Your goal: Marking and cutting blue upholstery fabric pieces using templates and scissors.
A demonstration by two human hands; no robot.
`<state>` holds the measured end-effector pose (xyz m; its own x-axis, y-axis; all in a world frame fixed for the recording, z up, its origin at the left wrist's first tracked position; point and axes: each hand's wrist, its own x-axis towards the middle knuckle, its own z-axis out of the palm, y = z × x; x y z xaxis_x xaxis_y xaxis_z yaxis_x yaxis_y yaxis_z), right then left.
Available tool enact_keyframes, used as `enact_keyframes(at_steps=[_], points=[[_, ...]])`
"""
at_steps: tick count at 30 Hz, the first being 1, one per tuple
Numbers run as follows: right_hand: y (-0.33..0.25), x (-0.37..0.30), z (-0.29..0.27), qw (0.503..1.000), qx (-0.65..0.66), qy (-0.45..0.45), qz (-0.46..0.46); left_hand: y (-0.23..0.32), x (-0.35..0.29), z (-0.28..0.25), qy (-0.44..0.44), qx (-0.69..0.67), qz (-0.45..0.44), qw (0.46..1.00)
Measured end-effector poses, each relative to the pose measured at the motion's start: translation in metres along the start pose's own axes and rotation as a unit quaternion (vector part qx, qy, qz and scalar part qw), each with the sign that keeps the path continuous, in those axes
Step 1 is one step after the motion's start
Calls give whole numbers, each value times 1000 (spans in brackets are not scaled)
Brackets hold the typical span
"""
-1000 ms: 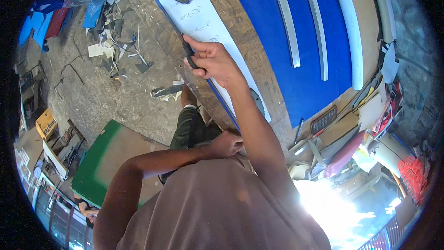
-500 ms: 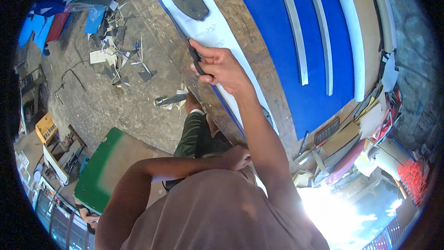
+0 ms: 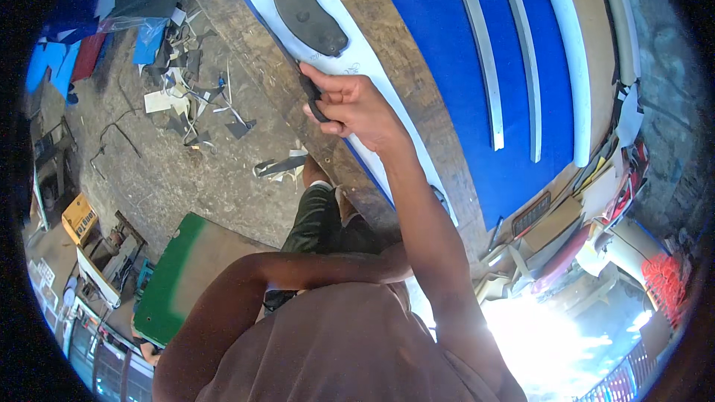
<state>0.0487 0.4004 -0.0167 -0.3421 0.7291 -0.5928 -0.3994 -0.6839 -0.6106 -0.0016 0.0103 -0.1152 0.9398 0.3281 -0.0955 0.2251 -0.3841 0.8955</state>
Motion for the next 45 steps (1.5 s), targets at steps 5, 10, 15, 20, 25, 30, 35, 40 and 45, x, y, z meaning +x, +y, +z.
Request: enact_keyframes(at_steps=[5,10,15,20,25,30,35,40,45], points=[[-5,17,6,1000,15,15,-18,8,3,-18,-128,100,44,986],[-11,18,10,1000,7,8,3,14,0,-74,-46,-381,-180,906],[-21,26,17,1000,-6,16,6,16,9,-144,-184,-404,-247,862],[-32,42,26,1000,12,23,-8,14,5,-133,-146,-428,-234,861],[-20,30,18,999,17,-4,-36,13,11,-100,-78,-503,-244,826],[6,-54,-17,999,-49,-7,-1,-18,-27,-182,-134,-253,-193,938],[45,-178,-43,996,-78,25,24,-91,-132,-316,-79,-185,-218,955],[99,-278,-46,991,-12,136,-2,-148,-281,-485,130,189,-481,846],[159,-347,-51,982,18,174,-76,-132,-279,-557,465,602,-418,496]])
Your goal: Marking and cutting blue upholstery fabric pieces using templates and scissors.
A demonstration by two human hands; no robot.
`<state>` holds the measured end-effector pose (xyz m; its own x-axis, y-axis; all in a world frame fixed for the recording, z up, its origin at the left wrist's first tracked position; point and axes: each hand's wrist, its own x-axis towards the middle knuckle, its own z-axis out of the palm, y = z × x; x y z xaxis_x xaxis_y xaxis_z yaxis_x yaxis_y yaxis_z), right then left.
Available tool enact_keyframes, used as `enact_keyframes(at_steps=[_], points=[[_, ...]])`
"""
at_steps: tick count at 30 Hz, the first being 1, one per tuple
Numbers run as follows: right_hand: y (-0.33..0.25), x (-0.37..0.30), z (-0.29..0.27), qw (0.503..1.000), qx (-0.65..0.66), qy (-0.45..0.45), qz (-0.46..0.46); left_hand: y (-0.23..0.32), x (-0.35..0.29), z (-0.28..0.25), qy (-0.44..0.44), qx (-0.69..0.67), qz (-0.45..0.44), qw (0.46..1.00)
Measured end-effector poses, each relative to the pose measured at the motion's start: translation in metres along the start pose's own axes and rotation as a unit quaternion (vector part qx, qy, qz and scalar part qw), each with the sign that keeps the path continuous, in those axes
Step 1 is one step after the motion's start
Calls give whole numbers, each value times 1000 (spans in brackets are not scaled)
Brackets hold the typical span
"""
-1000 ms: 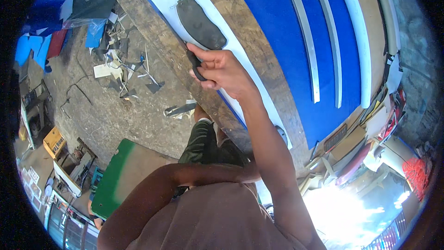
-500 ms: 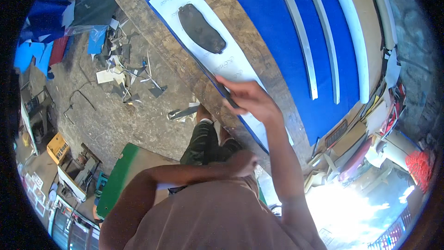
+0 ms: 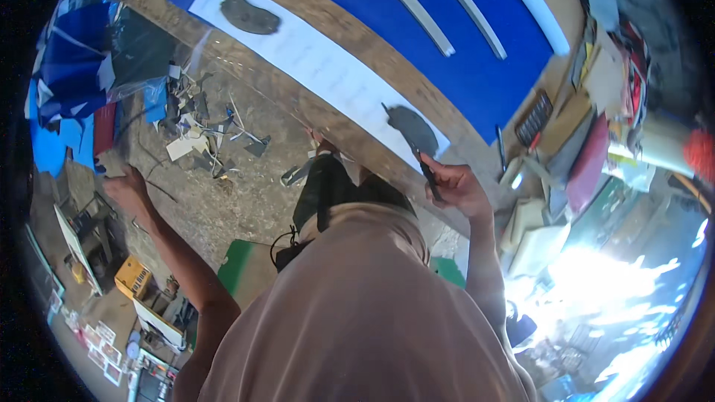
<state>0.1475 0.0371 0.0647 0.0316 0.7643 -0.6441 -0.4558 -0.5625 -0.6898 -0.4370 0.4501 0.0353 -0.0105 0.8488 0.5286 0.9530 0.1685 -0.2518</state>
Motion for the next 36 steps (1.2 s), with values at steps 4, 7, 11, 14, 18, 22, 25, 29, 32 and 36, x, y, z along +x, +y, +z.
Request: enact_keyframes(at_steps=[4,7,11,14,18,22,25,29,32,36], points=[[43,-54,-18,990,-36,131,-32,152,-62,-76,-32,-360,122,924],[84,-81,-28,953,-122,270,-67,262,-160,-160,-199,-486,339,781],[127,-92,-45,885,-233,397,-69,334,-262,-240,-296,-529,468,643],[145,-85,-48,776,-391,474,-143,358,-304,-255,-278,-503,507,643],[141,-86,-43,701,-504,500,-74,362,-335,-257,-259,-503,490,663],[116,-86,-48,717,-535,447,23,361,-348,-262,-241,-472,479,700],[101,-90,-56,707,-593,383,45,367,-350,-265,-267,-428,473,722],[88,-69,-56,707,-557,420,-112,374,-354,-273,-263,-376,472,753],[76,-7,-48,741,-447,457,-203,374,-357,-280,-257,-353,476,764],[74,45,-39,706,-464,458,-277,375,-359,-280,-205,-366,504,755]])
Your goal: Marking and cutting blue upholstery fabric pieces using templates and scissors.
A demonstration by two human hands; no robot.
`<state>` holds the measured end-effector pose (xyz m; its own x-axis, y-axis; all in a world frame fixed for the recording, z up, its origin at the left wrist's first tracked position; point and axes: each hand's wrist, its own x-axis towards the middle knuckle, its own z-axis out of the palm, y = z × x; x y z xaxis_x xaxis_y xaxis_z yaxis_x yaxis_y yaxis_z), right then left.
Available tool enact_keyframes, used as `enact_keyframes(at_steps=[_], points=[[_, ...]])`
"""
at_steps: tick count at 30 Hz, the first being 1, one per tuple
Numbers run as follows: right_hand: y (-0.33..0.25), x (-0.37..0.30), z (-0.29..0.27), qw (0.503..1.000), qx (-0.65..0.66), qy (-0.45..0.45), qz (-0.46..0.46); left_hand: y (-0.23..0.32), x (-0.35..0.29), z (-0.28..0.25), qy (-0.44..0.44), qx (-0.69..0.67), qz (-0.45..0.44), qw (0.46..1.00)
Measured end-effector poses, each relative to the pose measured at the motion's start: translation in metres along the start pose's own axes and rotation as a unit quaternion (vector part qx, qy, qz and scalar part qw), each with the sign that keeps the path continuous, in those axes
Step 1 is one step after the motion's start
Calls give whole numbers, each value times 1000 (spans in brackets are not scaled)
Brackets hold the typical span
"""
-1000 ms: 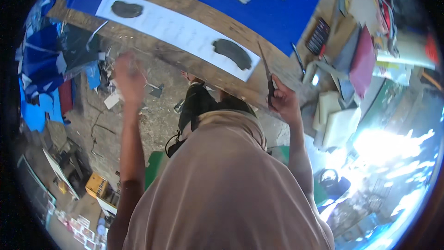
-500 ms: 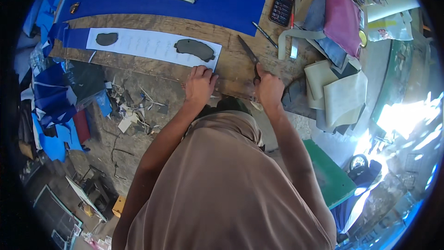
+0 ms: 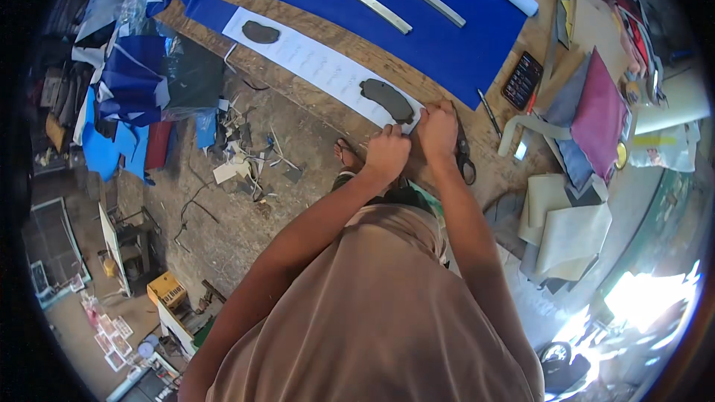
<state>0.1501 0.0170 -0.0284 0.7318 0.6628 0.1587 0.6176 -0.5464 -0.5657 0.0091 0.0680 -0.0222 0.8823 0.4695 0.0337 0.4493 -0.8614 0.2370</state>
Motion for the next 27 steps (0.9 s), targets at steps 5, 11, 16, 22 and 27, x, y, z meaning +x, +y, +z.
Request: enact_keyframes(at_steps=[5,11,16,22,27], points=[[0,7,12,999,-16,-22,37,-6,-3,2,16,29,46,998],[15,38,13,981,-2,-132,142,-5,-3,-1,3,39,52,998],[14,43,11,981,16,-144,130,-4,-1,-4,-7,48,53,997],[9,45,5,983,42,-146,104,-4,2,-6,-27,42,55,997],[11,45,7,989,40,-120,81,-5,3,-4,-32,34,63,997]])
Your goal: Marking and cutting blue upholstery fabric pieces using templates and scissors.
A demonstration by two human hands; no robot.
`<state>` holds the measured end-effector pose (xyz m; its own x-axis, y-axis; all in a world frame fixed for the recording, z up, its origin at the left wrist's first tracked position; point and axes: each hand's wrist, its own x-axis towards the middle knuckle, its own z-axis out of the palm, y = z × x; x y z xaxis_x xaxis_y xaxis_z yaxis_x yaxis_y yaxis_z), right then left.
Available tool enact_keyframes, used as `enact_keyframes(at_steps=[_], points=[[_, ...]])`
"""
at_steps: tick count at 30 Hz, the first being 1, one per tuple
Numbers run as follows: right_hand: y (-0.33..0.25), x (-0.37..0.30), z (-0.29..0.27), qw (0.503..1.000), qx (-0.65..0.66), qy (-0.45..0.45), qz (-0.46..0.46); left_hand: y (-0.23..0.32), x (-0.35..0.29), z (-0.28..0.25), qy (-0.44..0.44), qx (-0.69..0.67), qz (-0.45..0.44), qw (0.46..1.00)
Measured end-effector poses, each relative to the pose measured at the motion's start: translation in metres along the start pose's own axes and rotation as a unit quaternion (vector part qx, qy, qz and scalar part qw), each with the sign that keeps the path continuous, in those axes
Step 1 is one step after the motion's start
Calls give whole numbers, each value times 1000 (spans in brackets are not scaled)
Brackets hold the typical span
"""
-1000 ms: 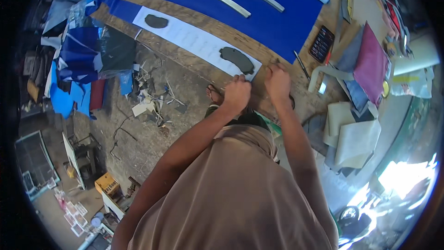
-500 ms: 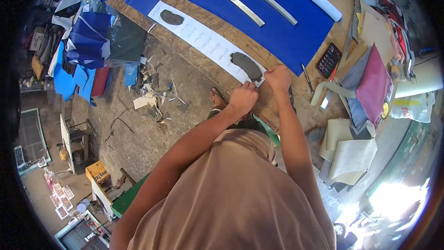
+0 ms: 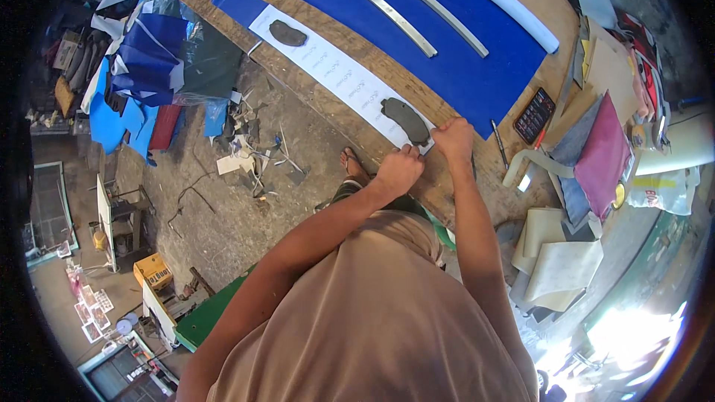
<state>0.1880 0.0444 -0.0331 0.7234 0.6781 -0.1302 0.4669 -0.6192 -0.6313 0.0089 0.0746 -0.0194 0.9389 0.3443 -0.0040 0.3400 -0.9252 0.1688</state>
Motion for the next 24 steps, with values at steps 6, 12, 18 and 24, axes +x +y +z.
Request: enact_keyframes(at_steps=[6,12,18,24], points=[[5,5,4,1000,-20,-12,8,-3,2,1,5,7,23,1000],[13,8,8,999,-25,-27,12,-4,5,-3,-14,1,39,999],[13,6,6,999,-30,-30,-10,-2,8,-6,-34,-10,35,999],[7,5,4,999,-31,-34,-16,1,9,-8,-45,0,37,998]])
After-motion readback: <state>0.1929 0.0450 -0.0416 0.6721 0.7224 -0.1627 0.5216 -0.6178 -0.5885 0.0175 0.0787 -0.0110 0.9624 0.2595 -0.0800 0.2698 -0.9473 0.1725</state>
